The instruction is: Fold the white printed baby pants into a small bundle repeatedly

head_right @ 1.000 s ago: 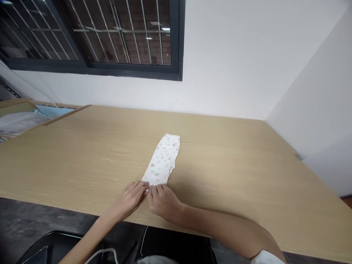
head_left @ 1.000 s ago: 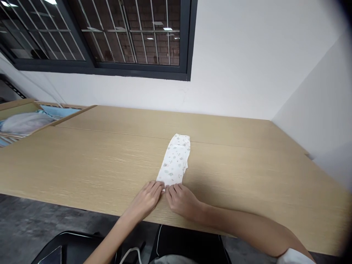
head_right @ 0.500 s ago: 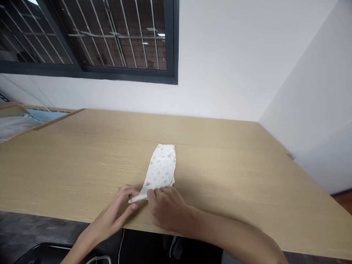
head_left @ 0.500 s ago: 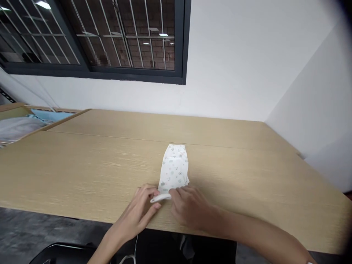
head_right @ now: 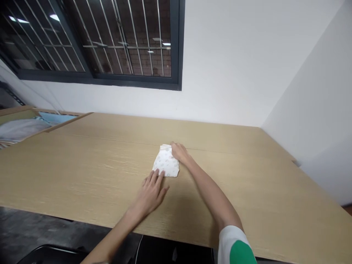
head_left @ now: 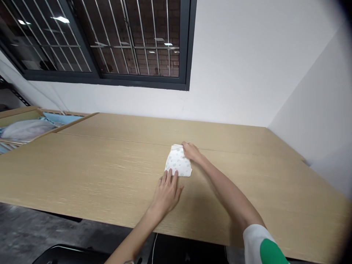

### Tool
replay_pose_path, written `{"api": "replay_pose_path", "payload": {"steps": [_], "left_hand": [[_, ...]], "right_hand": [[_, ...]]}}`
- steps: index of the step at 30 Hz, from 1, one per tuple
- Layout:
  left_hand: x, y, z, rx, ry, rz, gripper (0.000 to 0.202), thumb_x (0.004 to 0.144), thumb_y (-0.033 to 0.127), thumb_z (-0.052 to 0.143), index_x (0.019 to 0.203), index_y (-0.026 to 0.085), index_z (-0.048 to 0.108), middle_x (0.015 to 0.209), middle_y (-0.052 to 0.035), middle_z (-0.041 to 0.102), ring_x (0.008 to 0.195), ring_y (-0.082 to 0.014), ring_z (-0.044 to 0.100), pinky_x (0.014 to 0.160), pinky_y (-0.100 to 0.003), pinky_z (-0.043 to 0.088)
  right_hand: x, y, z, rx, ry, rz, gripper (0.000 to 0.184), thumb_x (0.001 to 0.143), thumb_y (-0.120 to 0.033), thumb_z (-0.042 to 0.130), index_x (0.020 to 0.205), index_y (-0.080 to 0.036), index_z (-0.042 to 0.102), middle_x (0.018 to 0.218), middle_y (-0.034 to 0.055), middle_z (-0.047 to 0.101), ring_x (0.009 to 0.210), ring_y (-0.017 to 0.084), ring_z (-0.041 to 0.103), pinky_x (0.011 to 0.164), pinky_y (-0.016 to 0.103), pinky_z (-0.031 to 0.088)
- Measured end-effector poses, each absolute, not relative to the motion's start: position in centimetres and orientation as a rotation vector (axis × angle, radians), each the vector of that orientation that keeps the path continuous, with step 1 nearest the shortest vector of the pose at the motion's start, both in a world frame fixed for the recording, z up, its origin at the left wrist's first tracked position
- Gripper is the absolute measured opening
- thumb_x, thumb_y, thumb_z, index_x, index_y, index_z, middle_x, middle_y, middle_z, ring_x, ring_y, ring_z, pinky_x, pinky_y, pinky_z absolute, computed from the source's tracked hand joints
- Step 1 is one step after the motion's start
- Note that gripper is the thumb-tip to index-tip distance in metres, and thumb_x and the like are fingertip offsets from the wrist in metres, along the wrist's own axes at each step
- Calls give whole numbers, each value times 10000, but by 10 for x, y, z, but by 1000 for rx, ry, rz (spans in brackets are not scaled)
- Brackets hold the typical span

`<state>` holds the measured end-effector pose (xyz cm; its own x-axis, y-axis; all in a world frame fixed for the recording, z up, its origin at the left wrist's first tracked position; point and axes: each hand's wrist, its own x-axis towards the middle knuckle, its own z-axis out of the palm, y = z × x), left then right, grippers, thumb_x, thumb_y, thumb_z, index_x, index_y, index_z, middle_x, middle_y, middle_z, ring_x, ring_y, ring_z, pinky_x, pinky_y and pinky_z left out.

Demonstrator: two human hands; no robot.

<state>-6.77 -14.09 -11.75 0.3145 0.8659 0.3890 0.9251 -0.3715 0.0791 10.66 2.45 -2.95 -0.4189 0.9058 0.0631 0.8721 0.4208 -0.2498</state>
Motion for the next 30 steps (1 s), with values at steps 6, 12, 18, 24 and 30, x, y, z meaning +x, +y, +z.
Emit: {"api": "replay_pose_path", "payload": {"steps": [6,12,18,24,30], "left_hand": [[-61,-136,-135,-2343,-1671,-423,578,1012,467,491,1505,166,498,1547,-246,464,1427,-432,438,1077,-557,412],[-57,-139,-123,-2412,-1681,-250,565,1015,500,443,1303,75,677,1243,-270,692,1219,-430,615,1026,-580,438],[-59,-137,-127,-2414,-1671,-384,548,997,509,476,1255,73,685,1277,-284,665,1271,-439,574,1046,-591,428],[-61,-137,-136,-2369,-1654,-463,607,992,506,517,1481,146,519,1529,-268,468,1427,-460,427,1075,-580,420],[-62,-137,-139,-2385,-1658,-431,635,1002,520,485,1520,153,478,1562,-267,426,1446,-467,397,1078,-586,417]], "right_hand": [[90,13,-53,-1274,-2525,237,497,1080,-296,355,1531,-88,397,1630,188,363,1531,264,286,1235,406,247],[69,-38,-88,-551,-2773,552,542,1110,-445,323,1568,-169,407,1660,95,330,1561,201,212,1275,383,191],[66,-18,-107,-684,-2839,520,545,1120,-435,271,1605,-196,334,1691,68,236,1574,180,147,1286,416,146],[77,34,-115,-831,-2839,226,586,1107,-465,259,1615,-177,310,1684,90,240,1574,220,155,1283,476,131],[92,69,-114,-996,-2814,85,635,1089,-510,247,1631,-180,269,1701,80,181,1577,233,144,1283,459,104]]}}
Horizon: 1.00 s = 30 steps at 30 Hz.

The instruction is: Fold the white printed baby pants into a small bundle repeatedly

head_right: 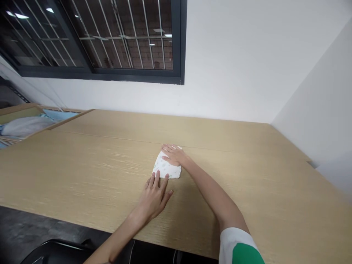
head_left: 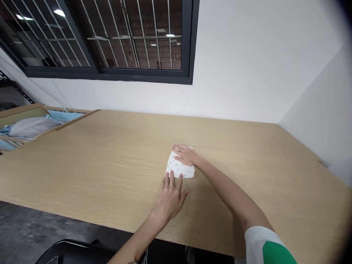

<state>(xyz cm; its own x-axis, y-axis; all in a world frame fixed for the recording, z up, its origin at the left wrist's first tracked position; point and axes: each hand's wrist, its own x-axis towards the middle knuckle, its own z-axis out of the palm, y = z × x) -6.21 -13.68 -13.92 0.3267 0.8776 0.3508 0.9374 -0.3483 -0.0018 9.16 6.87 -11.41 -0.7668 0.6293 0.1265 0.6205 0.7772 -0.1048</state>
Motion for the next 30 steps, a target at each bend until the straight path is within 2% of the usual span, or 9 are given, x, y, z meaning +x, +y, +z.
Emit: {"api": "replay_pose_path", "payload": {"steps": [5,9,11,14,17,20,22,26,30], "left_hand": [[-62,-136,-138,-2388,-1668,-409,649,1001,523,491,1523,137,477,1555,-277,432,1441,-478,401,1085,-586,415],[-61,-137,-135,-2399,-1691,-361,645,1003,523,483,1532,153,465,1572,-267,418,1454,-478,387,1095,-583,416],[-60,-137,-133,-2409,-1707,-350,648,1005,525,480,1537,157,456,1581,-259,410,1463,-467,380,1110,-581,410],[-64,-135,-132,-2433,-1706,-354,643,1017,517,457,1538,140,445,1580,-258,415,1466,-449,386,1125,-576,406],[-76,-129,-133,-2491,-1663,-359,535,1033,327,414,1498,67,460,1552,-276,445,1452,-402,430,1137,-540,416],[-92,-120,-131,-2579,-1591,-365,558,899,32,381,1448,42,480,1524,-248,495,1426,-321,485,1144,-472,430],[-101,-111,-125,-2617,-1567,-406,595,843,-31,371,1410,85,511,1486,-210,547,1382,-278,533,1131,-440,447],[-110,-90,-107,-2741,-1545,-434,348,921,41,403,1150,143,644,1233,-184,683,1167,-289,650,1010,-454,515],[-111,-68,-90,-2819,-1512,-391,241,951,107,433,995,145,667,1068,-179,708,1061,-305,666,968,-462,512]], "right_hand": [[95,74,-113,-1069,-2779,51,687,1078,-515,226,1628,-105,245,1702,119,177,1582,242,118,1281,463,105],[96,64,-113,-1083,-2578,-103,632,1062,-407,306,1595,-67,303,1674,176,268,1566,280,180,1262,483,171],[97,56,-111,-1087,-2468,-212,553,1040,-307,362,1533,-60,404,1593,219,408,1501,329,315,1213,510,261],[100,42,-109,-1106,-2394,-262,391,1017,-204,397,1341,-95,587,1293,219,634,1225,343,555,1056,504,412],[109,23,-110,-1045,-2341,-165,270,1008,-183,436,1177,-140,643,1120,164,662,1067,300,594,971,448,459],[124,0,-110,-923,-2333,-20,208,1024,-237,465,1130,-165,629,1098,133,649,1039,271,593,954,413,472],[133,-16,-110,-857,-2374,64,227,1020,-329,520,1157,-175,614,1143,131,644,1072,273,592,969,421,470],[143,-35,-113,-786,-2463,128,449,927,-490,658,1239,-173,595,1265,159,626,1173,317,574,1017,470,451],[145,-37,-121,-761,-2461,156,514,837,-366,710,1291,-162,584,1328,173,616,1234,334,558,1046,476,442]]}}
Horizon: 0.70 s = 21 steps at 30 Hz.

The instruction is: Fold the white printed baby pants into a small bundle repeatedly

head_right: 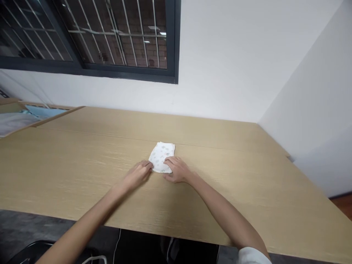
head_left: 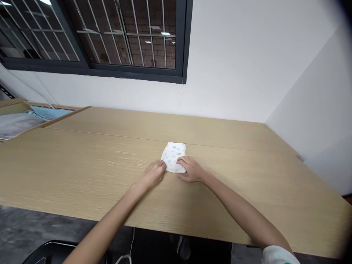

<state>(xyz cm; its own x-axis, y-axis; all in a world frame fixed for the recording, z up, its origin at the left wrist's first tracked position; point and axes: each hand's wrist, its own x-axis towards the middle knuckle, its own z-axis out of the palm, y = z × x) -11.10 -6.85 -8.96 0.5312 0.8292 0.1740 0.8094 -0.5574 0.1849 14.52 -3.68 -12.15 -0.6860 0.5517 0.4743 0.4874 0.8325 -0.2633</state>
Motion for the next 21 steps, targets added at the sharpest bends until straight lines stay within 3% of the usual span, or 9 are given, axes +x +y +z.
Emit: {"api": "replay_pose_path", "payload": {"steps": [4,7,9,11,14,17,21], "left_hand": [[-117,-51,-74,2612,1345,403,279,1002,227,408,1113,163,656,1197,-155,707,1132,-278,657,1015,-418,497],[-129,-41,-64,2320,1240,498,352,1030,417,396,1119,197,656,1345,-127,665,1214,-280,628,1055,-407,474],[-137,-35,-60,2159,1192,480,384,968,541,514,1118,221,663,1426,-103,622,1271,-296,597,1086,-406,450],[-144,-31,-60,2090,1185,437,520,819,599,699,1187,234,665,1440,-98,612,1274,-317,592,1080,-403,452],[-145,-21,-65,2020,1196,482,712,635,552,843,1244,220,682,1298,-103,690,1157,-323,641,993,-385,498],[-137,-2,-70,1902,1222,581,577,651,535,808,1100,179,738,1025,-77,756,942,-285,680,835,-356,535],[-121,32,-79,1819,1335,717,474,687,509,751,980,138,719,879,-55,737,827,-242,671,755,-327,530]], "right_hand": [[147,-32,-128,-788,-2389,216,570,748,-185,674,1308,-162,574,1374,171,605,1301,322,537,1082,461,435],[147,-28,-132,-832,-2299,275,465,798,-123,596,1259,-183,597,1304,141,661,1263,291,580,1063,444,454],[146,-26,-133,-867,-2232,329,366,865,-121,549,1218,-197,611,1245,126,694,1201,273,623,1031,430,473],[145,-24,-132,-895,-2172,407,274,935,-163,524,1189,-212,618,1202,110,712,1138,260,654,987,408,489],[143,-20,-126,-982,-2076,532,193,1008,-262,495,1155,-235,617,1029,62,735,933,237,688,836,352,512],[139,-7,-118,-1125,-1969,566,191,1023,-352,487,1101,-233,614,830,19,690,724,220,639,691,313,475],[133,24,-114,-1285,-1845,544,210,1007,-406,510,1024,-221,608,814,29,678,709,215,618,664,301,457]]}}
